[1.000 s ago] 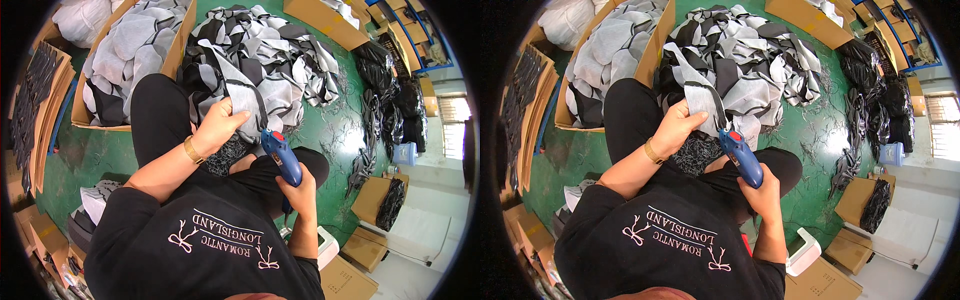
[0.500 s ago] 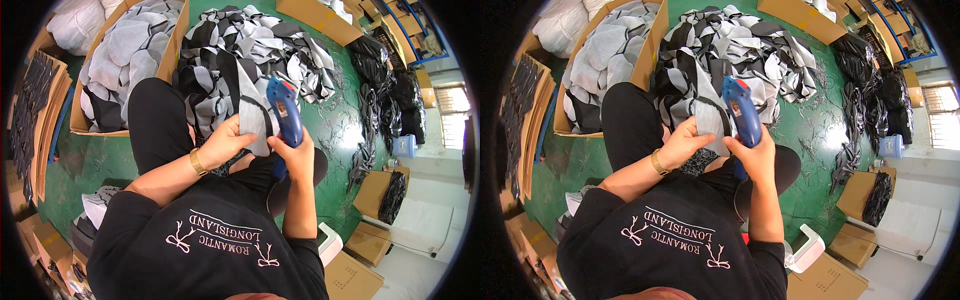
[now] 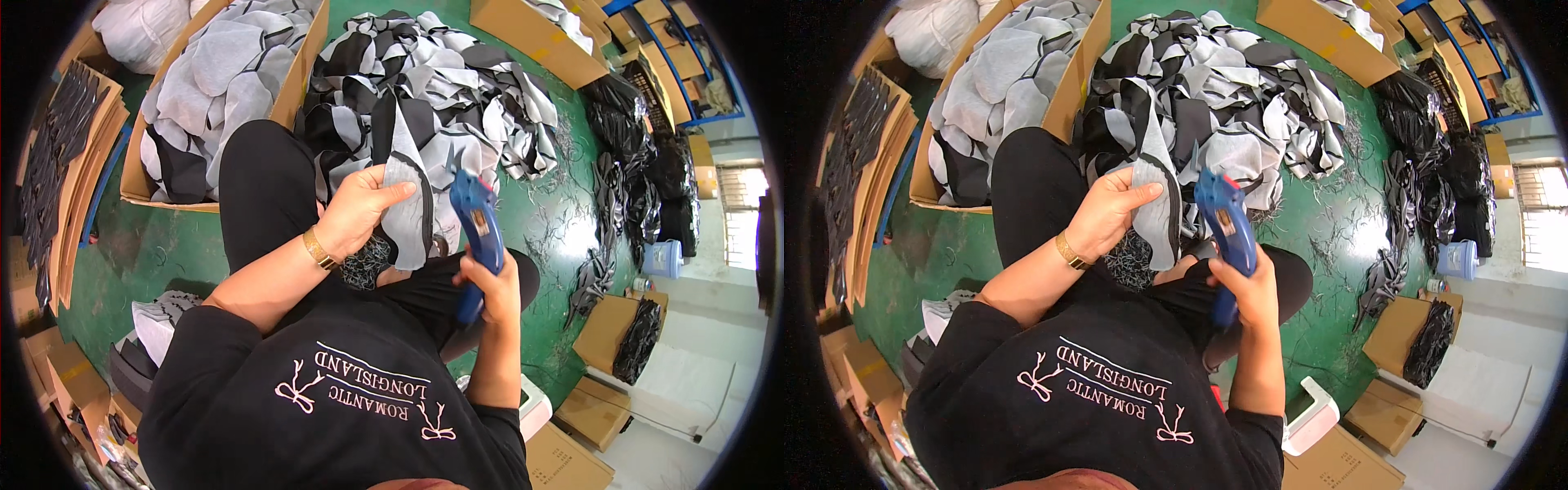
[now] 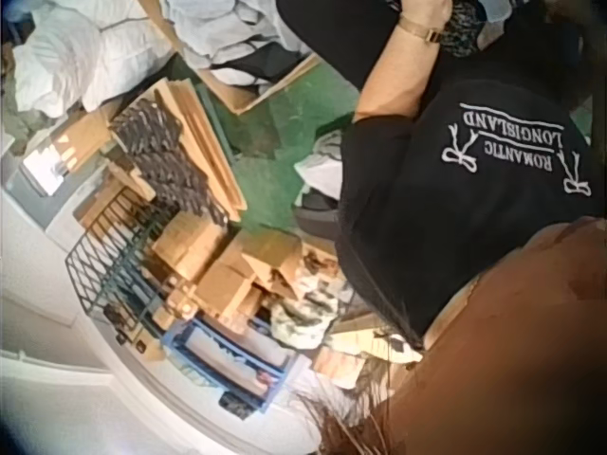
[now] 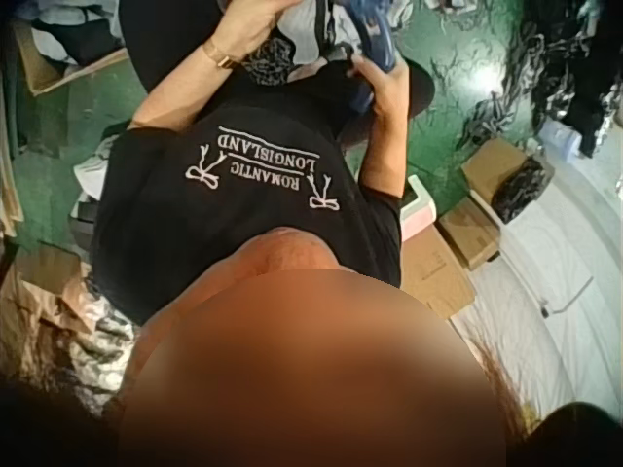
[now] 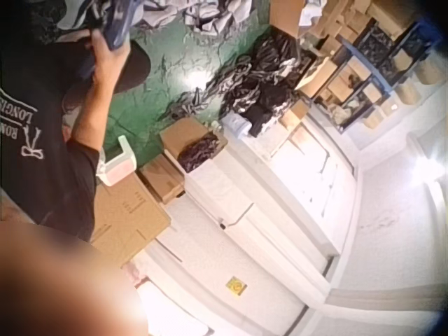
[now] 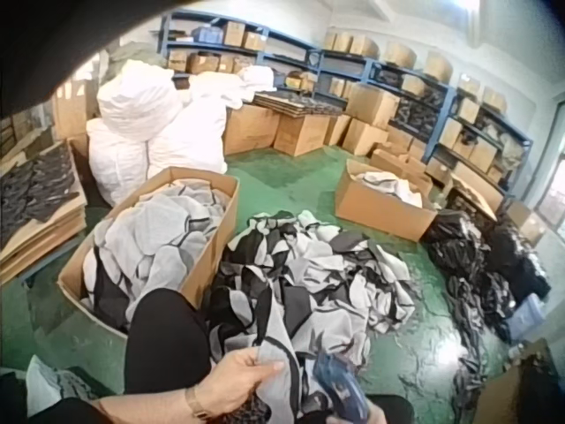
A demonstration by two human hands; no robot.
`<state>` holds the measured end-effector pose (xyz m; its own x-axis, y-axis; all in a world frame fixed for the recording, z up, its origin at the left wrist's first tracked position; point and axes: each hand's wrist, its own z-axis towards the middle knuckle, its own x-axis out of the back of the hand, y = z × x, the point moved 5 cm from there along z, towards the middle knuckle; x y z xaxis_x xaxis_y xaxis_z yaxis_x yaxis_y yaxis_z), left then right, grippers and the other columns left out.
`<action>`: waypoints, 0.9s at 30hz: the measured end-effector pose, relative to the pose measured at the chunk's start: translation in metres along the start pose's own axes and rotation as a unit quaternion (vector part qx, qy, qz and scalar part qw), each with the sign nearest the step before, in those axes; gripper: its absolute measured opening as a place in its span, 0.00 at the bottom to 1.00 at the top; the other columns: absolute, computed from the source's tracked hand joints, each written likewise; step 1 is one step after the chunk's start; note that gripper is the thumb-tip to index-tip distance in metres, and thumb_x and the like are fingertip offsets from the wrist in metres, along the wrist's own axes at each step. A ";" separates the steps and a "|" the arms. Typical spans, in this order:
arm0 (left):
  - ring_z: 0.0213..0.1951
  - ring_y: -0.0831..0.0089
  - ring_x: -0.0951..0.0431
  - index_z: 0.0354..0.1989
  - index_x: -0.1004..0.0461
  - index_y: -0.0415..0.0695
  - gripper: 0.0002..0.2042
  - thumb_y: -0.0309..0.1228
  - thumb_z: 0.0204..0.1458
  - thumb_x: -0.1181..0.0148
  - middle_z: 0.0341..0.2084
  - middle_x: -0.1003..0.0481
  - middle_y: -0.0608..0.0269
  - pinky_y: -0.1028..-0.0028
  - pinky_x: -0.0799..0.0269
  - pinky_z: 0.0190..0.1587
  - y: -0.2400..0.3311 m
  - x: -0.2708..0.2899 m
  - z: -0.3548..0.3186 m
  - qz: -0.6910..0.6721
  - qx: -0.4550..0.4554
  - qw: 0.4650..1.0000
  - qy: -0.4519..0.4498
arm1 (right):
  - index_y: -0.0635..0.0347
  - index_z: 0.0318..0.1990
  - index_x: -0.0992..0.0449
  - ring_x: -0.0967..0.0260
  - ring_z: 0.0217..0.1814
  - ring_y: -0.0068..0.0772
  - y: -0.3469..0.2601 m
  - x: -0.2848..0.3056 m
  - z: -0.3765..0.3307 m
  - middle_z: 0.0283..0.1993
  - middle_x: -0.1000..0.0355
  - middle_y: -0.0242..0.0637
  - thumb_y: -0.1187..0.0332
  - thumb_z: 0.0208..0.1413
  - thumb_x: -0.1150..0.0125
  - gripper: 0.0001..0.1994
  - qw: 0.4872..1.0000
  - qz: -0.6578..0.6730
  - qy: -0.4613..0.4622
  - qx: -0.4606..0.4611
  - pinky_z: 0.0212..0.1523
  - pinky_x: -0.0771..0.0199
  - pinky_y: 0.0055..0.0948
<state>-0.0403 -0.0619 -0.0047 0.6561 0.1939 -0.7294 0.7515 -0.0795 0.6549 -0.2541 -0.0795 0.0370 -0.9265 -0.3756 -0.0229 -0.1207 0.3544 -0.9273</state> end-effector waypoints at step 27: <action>0.29 0.88 0.32 0.38 0.26 0.37 0.07 0.23 0.51 0.42 0.29 0.26 0.73 0.83 0.34 0.32 0.019 -0.008 -0.009 0.290 -0.050 0.955 -0.019 | 0.70 0.38 0.29 0.32 0.21 0.26 0.007 0.009 -0.017 0.27 0.31 0.35 0.79 0.38 0.36 0.16 0.993 -0.049 -0.074 -0.076 0.23 0.29 0.25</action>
<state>-0.0318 -0.0564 0.0159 0.9640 0.1093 -0.2425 0.2506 -0.0680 0.9657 -0.2692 -0.0660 0.0371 -0.8464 -0.5326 -0.0003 -0.2707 0.4307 -0.8609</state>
